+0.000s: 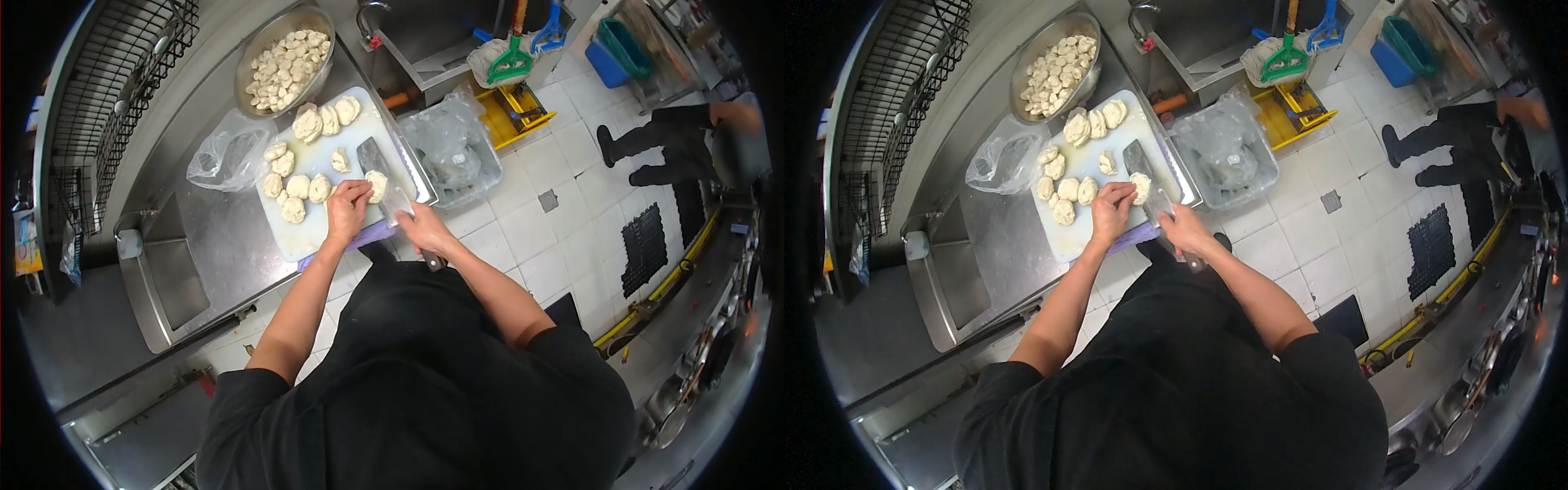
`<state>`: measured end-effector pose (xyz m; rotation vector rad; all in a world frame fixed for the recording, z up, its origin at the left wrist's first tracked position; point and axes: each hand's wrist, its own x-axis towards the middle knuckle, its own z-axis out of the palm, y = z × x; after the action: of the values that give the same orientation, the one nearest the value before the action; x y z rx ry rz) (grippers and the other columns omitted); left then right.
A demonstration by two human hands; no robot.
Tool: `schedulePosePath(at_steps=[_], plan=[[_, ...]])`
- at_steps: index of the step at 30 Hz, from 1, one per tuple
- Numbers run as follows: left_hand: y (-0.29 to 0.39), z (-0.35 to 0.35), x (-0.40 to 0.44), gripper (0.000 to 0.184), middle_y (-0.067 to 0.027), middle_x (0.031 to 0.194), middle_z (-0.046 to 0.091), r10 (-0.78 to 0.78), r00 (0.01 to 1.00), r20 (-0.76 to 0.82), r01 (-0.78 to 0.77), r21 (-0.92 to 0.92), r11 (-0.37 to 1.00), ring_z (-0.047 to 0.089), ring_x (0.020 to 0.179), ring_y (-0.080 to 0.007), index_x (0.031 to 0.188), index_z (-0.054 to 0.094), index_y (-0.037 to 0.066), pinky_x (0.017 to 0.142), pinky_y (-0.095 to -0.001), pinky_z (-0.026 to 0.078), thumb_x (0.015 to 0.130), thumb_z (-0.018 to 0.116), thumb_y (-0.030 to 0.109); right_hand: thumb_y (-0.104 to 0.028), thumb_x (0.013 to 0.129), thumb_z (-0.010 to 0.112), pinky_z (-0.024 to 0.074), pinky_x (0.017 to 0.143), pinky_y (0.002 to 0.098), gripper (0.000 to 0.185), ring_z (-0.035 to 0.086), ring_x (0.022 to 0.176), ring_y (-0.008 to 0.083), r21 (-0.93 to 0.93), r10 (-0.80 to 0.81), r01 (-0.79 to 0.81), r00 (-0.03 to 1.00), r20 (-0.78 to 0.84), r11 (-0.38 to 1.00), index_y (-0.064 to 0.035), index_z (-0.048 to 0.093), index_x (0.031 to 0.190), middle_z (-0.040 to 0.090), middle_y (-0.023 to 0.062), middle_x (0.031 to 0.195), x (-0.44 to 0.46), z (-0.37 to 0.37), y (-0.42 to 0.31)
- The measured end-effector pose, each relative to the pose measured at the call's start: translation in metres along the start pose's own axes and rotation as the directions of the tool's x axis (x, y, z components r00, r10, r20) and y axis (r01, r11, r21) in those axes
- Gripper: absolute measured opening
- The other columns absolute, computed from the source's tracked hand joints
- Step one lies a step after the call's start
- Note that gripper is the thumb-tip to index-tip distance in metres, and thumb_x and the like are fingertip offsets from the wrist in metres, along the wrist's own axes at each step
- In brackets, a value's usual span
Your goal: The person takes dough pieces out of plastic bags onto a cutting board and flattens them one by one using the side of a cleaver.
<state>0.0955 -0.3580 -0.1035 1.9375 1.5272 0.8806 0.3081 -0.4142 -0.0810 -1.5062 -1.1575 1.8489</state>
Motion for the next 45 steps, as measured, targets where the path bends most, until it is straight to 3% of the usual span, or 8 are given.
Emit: schedulePosePath(at_steps=[8, 12, 17, 25, 29, 31, 38, 45], plan=[[0.0, 0.002, -0.007, 0.011, -0.0125, 0.104, 0.076, -0.024, 0.998, -0.06, 0.024, -0.006, 1.0, 0.074, 0.09, -0.0269, 0.1, 0.081, 0.001, 0.08, -0.0349, 0.059, 0.09, 0.077, 0.002, -0.026, 0.108, 0.053, 0.0464, 0.041, 0.0363, 0.031, 0.055, 0.04, 0.0171, -0.079, 0.076, -0.068, 0.992, 0.099, 0.995, 0.0045, 0.058, 0.113, 0.058, 0.007, 0.063, -0.059, -0.019, 0.009], [0.002, 0.0, -0.008, 0.01, -0.0121, 0.102, 0.077, -0.094, 0.993, -0.066, 0.092, -0.031, 0.995, 0.075, 0.091, -0.0235, 0.099, 0.082, 0.001, 0.083, -0.0339, 0.059, 0.09, 0.079, 0.004, -0.026, 0.108, 0.052, 0.0476, 0.041, 0.0386, 0.033, 0.058, 0.041, 0.0198, -0.101, 0.031, -0.022, 0.996, 0.081, 0.995, 0.0058, 0.058, 0.114, 0.061, 0.0106, 0.064, -0.022, 0.008, 0.01], [0.004, -0.012, -0.008, 0.017, -0.0139, 0.107, 0.076, -0.029, 0.999, -0.025, 0.03, 0.021, 0.999, 0.074, 0.091, -0.0249, 0.103, 0.08, 0.001, 0.083, -0.0346, 0.059, 0.088, 0.081, 0.009, -0.027, 0.108, 0.052, 0.0518, 0.047, 0.0443, 0.034, 0.062, 0.044, 0.027, -0.286, -0.096, 0.081, 0.995, -0.04, 0.955, 0.0069, 0.057, 0.111, 0.066, 0.0175, 0.068, 0.005, 0.034, 0.015], [0.023, -0.009, -0.005, 0.027, -0.013, 0.109, 0.07, 0.096, 0.985, -0.141, -0.083, 0.097, 0.992, 0.071, 0.09, -0.0254, 0.104, 0.07, 0.0, 0.082, -0.0362, 0.059, 0.083, 0.083, 0.011, -0.028, 0.109, 0.052, 0.0483, 0.045, 0.042, 0.035, 0.059, 0.043, 0.0215, -0.2, -0.045, 0.054, 0.998, 0.052, 0.978, 0.0059, 0.057, 0.112, 0.062, 0.0118, 0.065, -0.049, 0.008, -0.025], [0.018, -0.013, 0.007, 0.027, -0.0139, 0.103, 0.069, 0.013, 0.996, -0.094, -0.018, -0.053, 0.998, 0.068, 0.09, -0.0277, 0.103, 0.071, 0.0, 0.082, -0.0393, 0.057, 0.082, 0.082, 0.013, -0.028, 0.109, 0.053, 0.0437, 0.042, 0.0364, 0.032, 0.054, 0.042, 0.016, -0.148, 0.099, -0.097, 0.995, 0.009, 0.984, 0.0022, 0.059, 0.116, 0.059, 0.0068, 0.064, -0.083, -0.025, -0.01], [0.015, -0.009, 0.009, 0.029, -0.0152, 0.108, 0.068, -0.092, 0.983, 0.158, 0.076, 0.106, 0.991, 0.063, 0.105, -0.0356, 0.106, 0.07, 0.001, 0.094, -0.0437, 0.052, 0.083, 0.079, 0.017, -0.028, 0.109, 0.054, 0.0426, 0.04, 0.0343, 0.031, 0.053, 0.041, 0.0147, -0.046, 0.141, -0.14, 0.99, 0.018, 0.989, 0.001, 0.06, 0.117, 0.057, 0.0045, 0.063, -0.095, -0.044, 0.008], [0.021, -0.015, 0.01, 0.04, -0.0182, 0.114, 0.063, -0.03, 0.973, 0.23, 0.016, 0.06, 0.998, 0.06, 0.111, -0.0412, 0.113, 0.067, -0.001, 0.1, -0.0468, 0.05, 0.08, 0.081, 0.017, -0.026, 0.11, 0.055, 0.0414, 0.038, 0.0316, 0.03, 0.05, 0.039, 0.012, -0.062, 0.146, -0.144, 0.989, 0.032, 0.988, 0.0017, 0.059, 0.12, 0.051, 0.0009, 0.057, -0.072, -0.045, 0.04], [0.001, -0.056, 0.06, 0.041, -0.0214, 0.114, 0.06, 0.082, 0.994, -0.075, -0.065, 0.211, 0.975, 0.06, 0.111, -0.0427, 0.116, 0.063, 0.0, 0.099, -0.0481, 0.05, 0.08, 0.079, 0.014, -0.026, 0.106, 0.057, 0.045, 0.043, 0.0367, 0.031, 0.054, 0.041, 0.017, -0.145, -0.062, 0.071, 0.996, 0.065, 0.987, 0.0033, 0.061, 0.114, 0.058, 0.0062, 0.061, 0.008, -0.003, -0.029]])
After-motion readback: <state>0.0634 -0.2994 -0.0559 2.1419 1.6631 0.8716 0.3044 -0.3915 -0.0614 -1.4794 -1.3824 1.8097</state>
